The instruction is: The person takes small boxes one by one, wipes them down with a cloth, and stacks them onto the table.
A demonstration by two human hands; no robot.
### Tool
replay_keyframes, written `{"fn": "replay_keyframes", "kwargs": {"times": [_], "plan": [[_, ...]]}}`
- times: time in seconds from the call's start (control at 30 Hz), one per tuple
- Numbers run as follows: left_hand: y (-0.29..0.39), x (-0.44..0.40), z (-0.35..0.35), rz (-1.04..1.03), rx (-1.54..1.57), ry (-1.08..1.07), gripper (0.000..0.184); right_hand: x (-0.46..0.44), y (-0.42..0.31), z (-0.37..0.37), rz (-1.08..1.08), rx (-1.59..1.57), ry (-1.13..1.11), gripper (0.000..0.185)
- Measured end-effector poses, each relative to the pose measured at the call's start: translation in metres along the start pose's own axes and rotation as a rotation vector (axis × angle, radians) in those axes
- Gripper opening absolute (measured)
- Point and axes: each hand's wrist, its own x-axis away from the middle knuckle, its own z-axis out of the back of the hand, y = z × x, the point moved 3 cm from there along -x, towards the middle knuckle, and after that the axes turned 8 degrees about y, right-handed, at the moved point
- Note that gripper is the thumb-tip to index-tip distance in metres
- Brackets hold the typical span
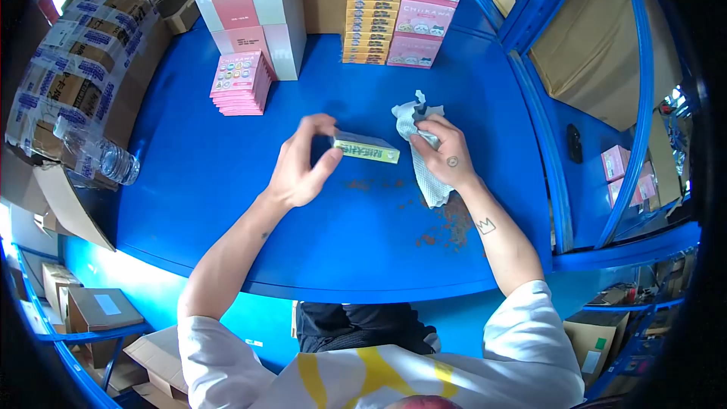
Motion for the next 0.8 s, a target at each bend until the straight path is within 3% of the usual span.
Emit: {"fn": "replay_keyframes", "kwargs": {"times": [0.23,0.37,0.53,0.7,0.8], "plan": [[0.029,-0.013,0.025,-0.184,0.409,0.225,0.047,0.001,0.001,-0.005,0.015,-0.024,0.019,0.016],[0.064,-0.01,0.03,-0.544,-0.413,-0.013,0.056,0.002,0.0,-0.004,0.055,-0.033,0.028,0.014],[0.054,0.005,0.001,-0.532,-0.875,-0.279,0.061,0.002,0.0,-0.001,-0.034,-0.035,-0.017,0.017],[0.052,0.02,0.004,-0.386,-1.048,-0.259,0.045,0.001,0.0,0.0,-0.034,-0.001,-0.058,0.016],[0.038,0.017,-0.01,-0.446,-1.074,-0.167,0.042,0.007,0.004,-0.001,0.007,0.006,-0.023,0.016]]}}
